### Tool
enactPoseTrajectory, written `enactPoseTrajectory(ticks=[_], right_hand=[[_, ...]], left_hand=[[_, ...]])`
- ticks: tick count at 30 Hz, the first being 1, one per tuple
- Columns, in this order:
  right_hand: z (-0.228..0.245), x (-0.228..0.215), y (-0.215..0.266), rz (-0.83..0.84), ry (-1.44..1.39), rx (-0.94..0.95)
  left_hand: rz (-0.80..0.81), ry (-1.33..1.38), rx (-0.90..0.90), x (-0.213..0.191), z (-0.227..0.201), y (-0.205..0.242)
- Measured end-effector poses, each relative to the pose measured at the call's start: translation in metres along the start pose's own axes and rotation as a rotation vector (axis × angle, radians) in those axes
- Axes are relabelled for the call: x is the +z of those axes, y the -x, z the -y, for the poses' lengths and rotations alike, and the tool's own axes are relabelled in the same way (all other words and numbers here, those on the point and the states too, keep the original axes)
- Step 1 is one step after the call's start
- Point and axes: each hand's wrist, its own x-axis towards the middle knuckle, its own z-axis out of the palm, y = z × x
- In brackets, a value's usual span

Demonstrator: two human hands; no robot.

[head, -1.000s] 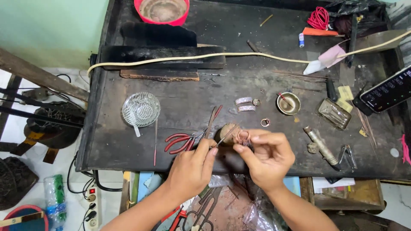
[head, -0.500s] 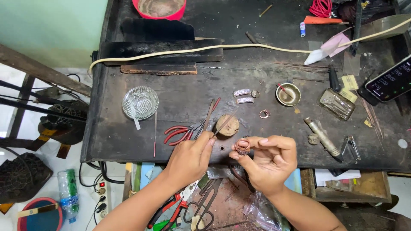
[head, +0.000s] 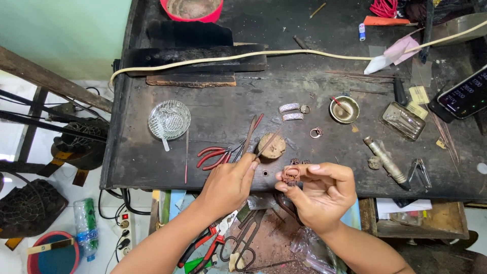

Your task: Filing and shaping a small metal jewelry component held in a wooden block using a hand file and pliers.

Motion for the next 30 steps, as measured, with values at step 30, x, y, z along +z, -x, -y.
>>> enactPoseTrajectory(ticks=[30], right_hand=[[-0.0046,-0.0047,-0.0016,0.024,-0.164,0.107]], left_hand=[[-0.008,-0.031,-0.008,0.0021,0.0006,-0.0016]])
